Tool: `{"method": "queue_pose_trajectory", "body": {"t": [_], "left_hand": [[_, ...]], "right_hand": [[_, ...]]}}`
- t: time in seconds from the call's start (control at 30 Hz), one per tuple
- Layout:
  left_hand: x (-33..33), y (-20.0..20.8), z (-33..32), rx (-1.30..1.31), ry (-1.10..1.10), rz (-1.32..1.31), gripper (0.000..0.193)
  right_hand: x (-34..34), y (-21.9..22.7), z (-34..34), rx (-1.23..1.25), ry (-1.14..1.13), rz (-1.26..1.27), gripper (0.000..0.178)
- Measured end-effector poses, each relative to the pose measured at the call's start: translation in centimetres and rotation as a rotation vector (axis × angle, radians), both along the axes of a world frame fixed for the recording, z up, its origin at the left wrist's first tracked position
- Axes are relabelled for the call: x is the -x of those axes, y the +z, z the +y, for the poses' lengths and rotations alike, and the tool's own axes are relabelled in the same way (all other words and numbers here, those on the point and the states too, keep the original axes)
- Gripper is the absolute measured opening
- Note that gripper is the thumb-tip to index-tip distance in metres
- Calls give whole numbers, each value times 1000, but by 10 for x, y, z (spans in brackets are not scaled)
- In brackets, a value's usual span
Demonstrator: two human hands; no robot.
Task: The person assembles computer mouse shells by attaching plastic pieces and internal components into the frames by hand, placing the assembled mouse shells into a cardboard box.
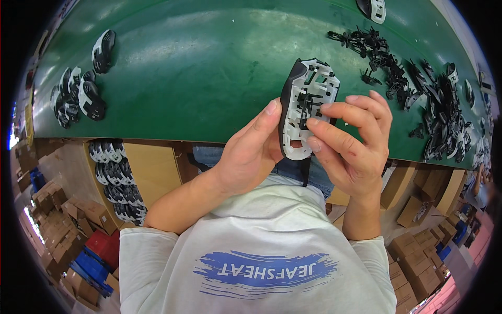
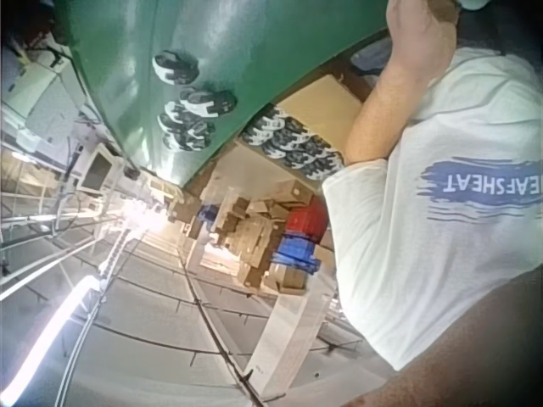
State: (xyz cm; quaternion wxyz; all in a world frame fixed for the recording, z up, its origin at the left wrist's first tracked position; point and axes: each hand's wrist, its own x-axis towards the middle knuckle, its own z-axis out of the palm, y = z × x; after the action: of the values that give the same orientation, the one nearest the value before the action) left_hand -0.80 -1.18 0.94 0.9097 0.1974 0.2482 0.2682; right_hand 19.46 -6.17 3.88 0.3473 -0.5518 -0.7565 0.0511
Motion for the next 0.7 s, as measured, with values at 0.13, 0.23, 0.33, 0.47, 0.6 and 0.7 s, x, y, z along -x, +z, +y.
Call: {"method": "queue_pose_trajectory", "body": {"t": [0.13, 0.23, 0.33, 0.47, 0.6, 0.7], "left_hand": [[-4, 3, -2, 0, 5, -36, 56], [-1, -6, -4, -126, -40, 12, 57], [0, -4, -7, -64, -52, -46, 58], [-4, 1, -11, 73, -49, -139, 60], [-4, -5, -9, 59, -83, -47, 61], [-3, -2, -6, -21, -81, 25, 62]], "right_hand": [[-3, -2, 1, -70, -44, -82, 32], [1, 8, -2, -44, -27, -124, 31], [-1, 6, -3, -19, 5, -61, 32], [-6, -6, -6, -27, -58, 184, 31], [-5, 2, -6, -19, -145, 21, 29], [-3, 4, -8, -8, -162, -113, 30]]}}
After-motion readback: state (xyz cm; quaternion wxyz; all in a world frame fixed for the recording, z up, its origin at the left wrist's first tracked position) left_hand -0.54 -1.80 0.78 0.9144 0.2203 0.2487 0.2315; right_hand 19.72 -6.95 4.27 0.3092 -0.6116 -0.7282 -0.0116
